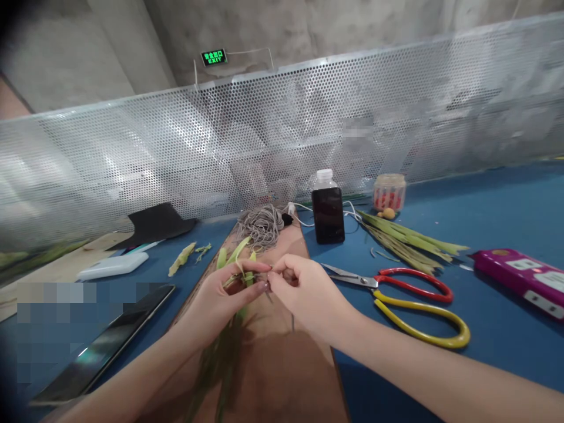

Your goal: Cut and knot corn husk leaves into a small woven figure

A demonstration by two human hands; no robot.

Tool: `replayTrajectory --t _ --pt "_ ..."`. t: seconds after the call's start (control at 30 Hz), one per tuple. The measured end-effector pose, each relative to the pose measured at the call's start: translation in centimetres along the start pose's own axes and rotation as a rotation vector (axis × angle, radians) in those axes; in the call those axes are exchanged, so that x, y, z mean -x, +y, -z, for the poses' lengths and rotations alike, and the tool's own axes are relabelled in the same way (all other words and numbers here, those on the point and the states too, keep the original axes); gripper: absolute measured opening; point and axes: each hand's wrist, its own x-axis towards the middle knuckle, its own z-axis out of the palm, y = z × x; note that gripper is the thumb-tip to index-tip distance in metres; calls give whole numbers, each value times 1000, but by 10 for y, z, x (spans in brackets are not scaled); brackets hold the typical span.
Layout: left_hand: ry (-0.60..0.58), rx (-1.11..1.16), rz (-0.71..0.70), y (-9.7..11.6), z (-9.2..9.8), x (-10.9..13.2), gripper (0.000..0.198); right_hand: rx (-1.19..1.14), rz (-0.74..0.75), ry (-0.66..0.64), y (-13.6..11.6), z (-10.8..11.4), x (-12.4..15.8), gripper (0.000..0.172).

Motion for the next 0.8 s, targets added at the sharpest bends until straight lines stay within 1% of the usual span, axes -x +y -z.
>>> replayTrajectory --t 0.13,0.33,0.53,0.67,0.8 --pt "-24 6 29 -1 1 -1 17 167 88 3 -3 2 2 20" --pt "-66 -21 14 -3 4 0 24 404 316 53 -2 1 2 22" --pt "-114 -31 5 -5 7 -1 26 498 513 111 8 0 -1 23" --pt "-119 -15 18 -7 11 -2 27 554 562 119 12 1 0 24" --pt "-144 32 43 -7 12 -3 29 627 591 89 13 4 0 24"
